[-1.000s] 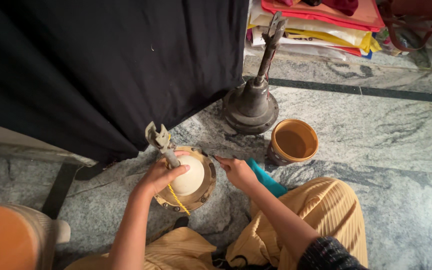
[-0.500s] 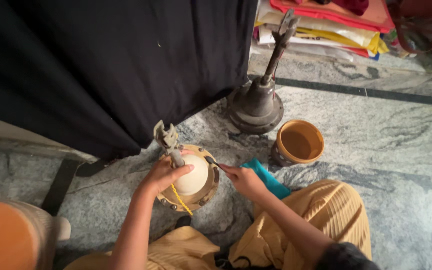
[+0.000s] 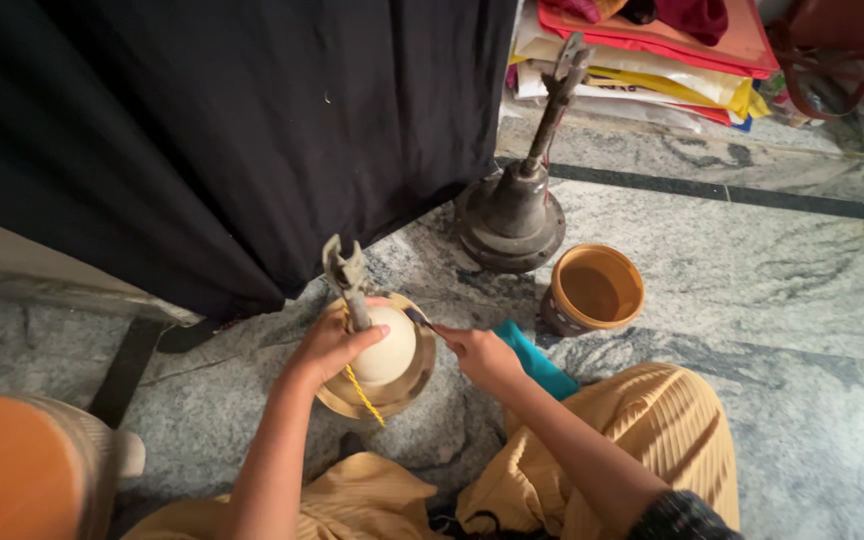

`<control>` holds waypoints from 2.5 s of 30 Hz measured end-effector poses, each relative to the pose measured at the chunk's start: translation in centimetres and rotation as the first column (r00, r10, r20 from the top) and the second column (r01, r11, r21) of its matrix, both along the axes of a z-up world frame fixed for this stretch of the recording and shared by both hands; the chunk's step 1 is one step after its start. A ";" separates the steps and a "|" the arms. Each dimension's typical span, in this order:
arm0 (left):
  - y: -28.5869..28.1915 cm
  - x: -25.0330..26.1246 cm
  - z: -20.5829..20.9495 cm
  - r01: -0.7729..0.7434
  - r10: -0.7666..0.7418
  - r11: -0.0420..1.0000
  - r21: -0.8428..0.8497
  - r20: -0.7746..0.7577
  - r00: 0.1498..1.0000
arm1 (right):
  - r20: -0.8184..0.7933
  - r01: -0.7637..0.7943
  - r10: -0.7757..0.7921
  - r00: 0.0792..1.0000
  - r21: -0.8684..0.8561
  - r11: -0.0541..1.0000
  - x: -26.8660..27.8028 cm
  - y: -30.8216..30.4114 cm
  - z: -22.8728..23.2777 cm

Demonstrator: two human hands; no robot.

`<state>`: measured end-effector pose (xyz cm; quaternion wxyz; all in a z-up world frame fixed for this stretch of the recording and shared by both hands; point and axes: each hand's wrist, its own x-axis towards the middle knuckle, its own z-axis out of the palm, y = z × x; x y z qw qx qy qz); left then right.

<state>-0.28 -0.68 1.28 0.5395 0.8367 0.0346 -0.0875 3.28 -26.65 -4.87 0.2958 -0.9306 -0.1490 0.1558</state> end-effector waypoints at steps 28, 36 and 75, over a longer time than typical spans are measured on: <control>-2.7 -0.5 -0.9 -0.255 0.248 0.956 0.147 0.065 0.966 | 0.055 0.009 -0.004 0.998 -0.074 0.997 -3.3 -2.4 1.0; -4.4 -1.6 -2.0 -0.440 0.406 0.893 0.094 0.252 0.878 | 0.095 0.001 -0.006 0.995 0.054 0.999 -4.1 -2.5 1.2; -2.8 -2.1 -3.8 -0.333 0.185 0.912 0.238 0.485 0.854 | 0.060 0.116 -0.128 0.990 0.174 0.978 -3.2 -0.5 -2.9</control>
